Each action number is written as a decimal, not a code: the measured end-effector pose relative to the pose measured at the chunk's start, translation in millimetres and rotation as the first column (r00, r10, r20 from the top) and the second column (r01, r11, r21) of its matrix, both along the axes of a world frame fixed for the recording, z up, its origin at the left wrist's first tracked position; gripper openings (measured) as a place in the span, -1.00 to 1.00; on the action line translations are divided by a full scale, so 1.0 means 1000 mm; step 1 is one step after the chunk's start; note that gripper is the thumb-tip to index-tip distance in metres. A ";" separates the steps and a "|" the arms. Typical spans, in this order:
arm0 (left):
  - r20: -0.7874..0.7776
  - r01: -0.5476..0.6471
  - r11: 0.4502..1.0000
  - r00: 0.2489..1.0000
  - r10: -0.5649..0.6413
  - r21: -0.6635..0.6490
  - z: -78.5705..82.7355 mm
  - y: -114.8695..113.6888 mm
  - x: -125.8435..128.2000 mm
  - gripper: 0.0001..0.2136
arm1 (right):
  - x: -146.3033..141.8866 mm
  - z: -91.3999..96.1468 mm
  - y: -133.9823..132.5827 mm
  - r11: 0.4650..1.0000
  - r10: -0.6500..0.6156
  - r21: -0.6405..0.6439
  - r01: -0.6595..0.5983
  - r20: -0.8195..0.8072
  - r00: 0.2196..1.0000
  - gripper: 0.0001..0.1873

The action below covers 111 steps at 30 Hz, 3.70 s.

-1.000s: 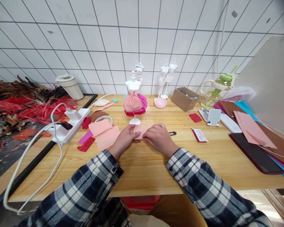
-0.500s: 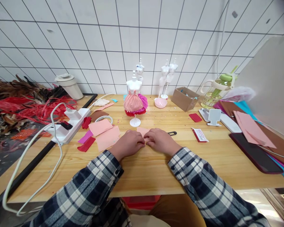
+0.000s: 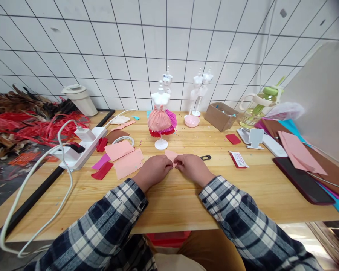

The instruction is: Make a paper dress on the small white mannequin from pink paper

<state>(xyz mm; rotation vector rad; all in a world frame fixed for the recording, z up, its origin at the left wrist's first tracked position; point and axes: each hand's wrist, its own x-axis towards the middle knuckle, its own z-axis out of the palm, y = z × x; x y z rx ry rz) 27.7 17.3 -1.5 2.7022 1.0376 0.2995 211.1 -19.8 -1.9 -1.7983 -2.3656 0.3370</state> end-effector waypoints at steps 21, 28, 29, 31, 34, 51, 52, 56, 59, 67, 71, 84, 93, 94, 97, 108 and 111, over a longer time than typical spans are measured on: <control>-0.036 -0.007 0.999 0.999 0.009 0.052 0.003 0.000 0.000 -0.73 | -0.005 0.004 -0.001 0.999 -0.038 -0.003 0.038 -0.023 0.999 -0.78; -0.022 -0.004 0.995 1.000 0.006 0.097 0.005 0.000 0.000 -0.75 | -0.005 0.006 -0.003 0.999 -0.051 0.013 0.051 0.025 0.998 -0.77; -0.028 -0.005 0.996 1.000 0.007 0.091 0.004 0.000 -0.001 -0.76 | -0.005 0.006 -0.004 0.998 -0.058 0.005 0.058 0.023 0.998 -0.78; -0.034 -0.009 0.997 0.999 0.012 0.083 0.003 0.001 -0.002 -0.75 | -0.004 0.006 -0.003 0.998 -0.062 0.005 0.062 0.017 0.998 -0.77; -0.029 -0.020 0.998 0.999 0.022 0.067 0.002 0.002 -0.003 -0.75 | -0.004 0.007 -0.004 0.999 -0.053 0.005 0.053 0.025 0.998 -0.76; -0.047 -0.023 0.998 0.999 0.026 0.062 0.005 -0.001 -0.001 -0.73 | -0.003 0.007 -0.003 0.999 -0.046 0.006 0.046 0.035 0.998 -0.74; -0.052 -0.012 0.998 0.999 0.016 0.068 0.005 -0.001 0.000 -0.72 | -0.003 0.006 -0.003 0.999 -0.040 0.010 0.040 0.036 0.999 -0.74; -0.055 0.005 0.993 0.999 0.001 0.118 0.005 -0.001 0.000 -0.74 | -0.003 0.005 -0.004 0.998 -0.037 0.052 0.036 0.028 0.999 -0.73; -0.089 0.013 0.988 0.996 0.001 0.155 0.007 -0.001 0.000 -0.75 | -0.003 0.005 -0.003 0.998 -0.039 0.058 0.037 0.026 0.999 -0.75; -0.115 0.009 0.986 0.993 0.011 0.167 0.008 0.000 -0.002 -0.74 | -0.003 0.007 -0.003 0.999 -0.044 0.006 0.044 0.047 0.998 -0.74; -0.102 0.001 0.984 0.995 0.018 0.179 0.010 -0.002 -0.001 -0.77 | -0.003 0.007 -0.003 0.998 -0.027 0.051 0.025 0.039 0.999 -0.75; -0.171 0.031 0.985 0.985 -0.001 0.170 0.013 0.002 -0.006 -0.76 | 0.001 0.003 -0.002 0.998 -0.013 0.061 0.011 0.024 1.000 -0.77; -0.047 0.055 0.987 0.998 -0.048 0.152 0.007 0.009 -0.010 -0.77 | 0.000 0.001 -0.001 0.989 -0.058 0.131 0.070 -0.090 0.994 -0.83; 0.031 0.015 0.992 0.999 -0.019 0.126 0.007 0.010 -0.010 -0.77 | 0.001 0.001 0.000 0.986 -0.088 0.131 0.107 -0.145 0.986 -0.84; 0.385 -0.213 0.976 0.897 0.217 -0.052 0.008 0.012 -0.012 -0.70 | 0.005 -0.001 0.004 0.959 -0.199 0.117 0.258 -0.367 0.909 -0.88; 0.554 0.280 0.478 0.455 0.697 -0.832 -0.007 -0.003 0.014 -0.64 | -0.013 -0.008 0.005 0.955 -0.235 -0.066 0.288 -0.761 0.605 -0.77; 0.513 0.286 0.428 0.396 0.762 -0.857 -0.006 -0.003 0.013 -0.68 | -0.017 -0.006 0.003 0.950 -0.247 -0.072 0.304 -0.769 0.590 -0.74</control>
